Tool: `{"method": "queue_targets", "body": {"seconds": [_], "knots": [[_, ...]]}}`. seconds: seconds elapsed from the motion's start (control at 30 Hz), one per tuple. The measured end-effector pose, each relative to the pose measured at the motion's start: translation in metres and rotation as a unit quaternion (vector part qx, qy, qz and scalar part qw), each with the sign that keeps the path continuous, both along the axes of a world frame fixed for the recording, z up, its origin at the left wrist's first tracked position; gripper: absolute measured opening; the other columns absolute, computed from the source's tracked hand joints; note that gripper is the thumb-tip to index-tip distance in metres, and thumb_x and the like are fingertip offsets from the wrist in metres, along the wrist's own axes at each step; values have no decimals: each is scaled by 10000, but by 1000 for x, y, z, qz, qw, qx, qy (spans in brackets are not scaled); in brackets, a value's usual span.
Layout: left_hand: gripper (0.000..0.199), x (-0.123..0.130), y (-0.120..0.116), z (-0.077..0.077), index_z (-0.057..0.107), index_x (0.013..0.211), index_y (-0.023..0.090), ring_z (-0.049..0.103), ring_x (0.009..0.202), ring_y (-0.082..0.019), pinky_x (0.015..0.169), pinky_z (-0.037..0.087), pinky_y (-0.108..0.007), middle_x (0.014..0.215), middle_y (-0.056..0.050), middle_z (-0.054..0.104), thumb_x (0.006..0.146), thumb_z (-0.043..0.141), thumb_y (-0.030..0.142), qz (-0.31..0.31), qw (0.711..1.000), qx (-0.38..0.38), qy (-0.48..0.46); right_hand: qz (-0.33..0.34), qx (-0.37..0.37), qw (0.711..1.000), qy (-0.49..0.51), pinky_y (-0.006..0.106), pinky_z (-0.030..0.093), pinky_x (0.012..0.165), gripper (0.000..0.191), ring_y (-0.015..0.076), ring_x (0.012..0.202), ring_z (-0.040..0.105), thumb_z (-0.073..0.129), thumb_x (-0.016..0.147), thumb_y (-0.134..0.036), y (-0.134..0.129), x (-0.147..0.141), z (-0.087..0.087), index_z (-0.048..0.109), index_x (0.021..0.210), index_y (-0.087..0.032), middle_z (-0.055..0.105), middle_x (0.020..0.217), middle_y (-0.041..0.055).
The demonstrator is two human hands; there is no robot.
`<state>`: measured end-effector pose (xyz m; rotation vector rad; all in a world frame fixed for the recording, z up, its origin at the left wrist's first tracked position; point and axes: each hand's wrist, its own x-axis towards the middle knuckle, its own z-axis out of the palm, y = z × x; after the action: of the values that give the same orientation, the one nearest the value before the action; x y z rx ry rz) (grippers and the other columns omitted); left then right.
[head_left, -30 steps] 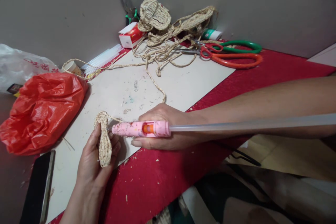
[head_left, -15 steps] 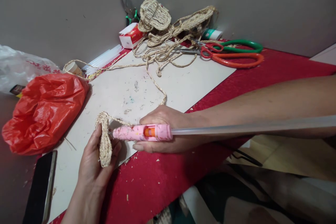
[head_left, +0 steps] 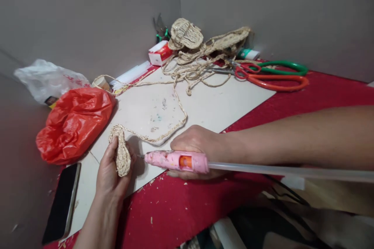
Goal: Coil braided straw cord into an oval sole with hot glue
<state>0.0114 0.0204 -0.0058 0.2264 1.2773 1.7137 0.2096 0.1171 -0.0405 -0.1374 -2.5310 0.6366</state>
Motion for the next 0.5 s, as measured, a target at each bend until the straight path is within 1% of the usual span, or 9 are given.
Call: {"method": "queue_targets", "body": {"seconds": [0.1,0.2,0.3,0.37,0.43,0.5], "knots": [[38,-7,-1,4,635,791,129,551,482,-94,487,471,-185,615,-3,596,778,601,123,62,997,22,31,0,50,995,-90,259,248,493,351,115,530,475,478,842,-472,3,0,3,521,668,-170,579,620,19],[97,-13,-4,8,661,796,122,597,547,-101,545,482,-186,670,-6,644,699,665,130,111,988,54,90,0,74,982,-173,277,265,512,276,147,585,537,518,803,-443,3,-5,7,571,760,-176,631,716,37],[135,-16,-7,13,671,778,139,627,622,-96,617,485,-180,723,7,674,653,722,135,133,971,113,166,-33,87,976,-198,284,304,540,312,180,646,574,512,802,-472,1,-15,14,590,819,-171,650,786,67],[146,-15,-10,18,669,769,158,639,685,-92,683,482,-175,752,21,684,645,743,136,153,958,142,198,-49,87,973,-210,288,344,575,376,205,712,596,519,799,-517,1,-19,21,599,861,-155,654,842,94],[171,-12,-14,25,667,783,173,638,731,-84,746,474,-177,776,35,685,641,755,135,169,947,164,220,-41,89,969,-226,298,385,626,419,234,801,609,557,776,-529,3,-19,30,608,919,-138,650,912,118],[189,-5,-19,33,662,794,183,638,749,-90,765,474,-190,774,39,680,637,760,146,177,938,173,244,-11,92,967,-236,311,420,677,441,252,871,608,623,736,-498,7,-15,40,615,985,-134,641,975,126]]}}
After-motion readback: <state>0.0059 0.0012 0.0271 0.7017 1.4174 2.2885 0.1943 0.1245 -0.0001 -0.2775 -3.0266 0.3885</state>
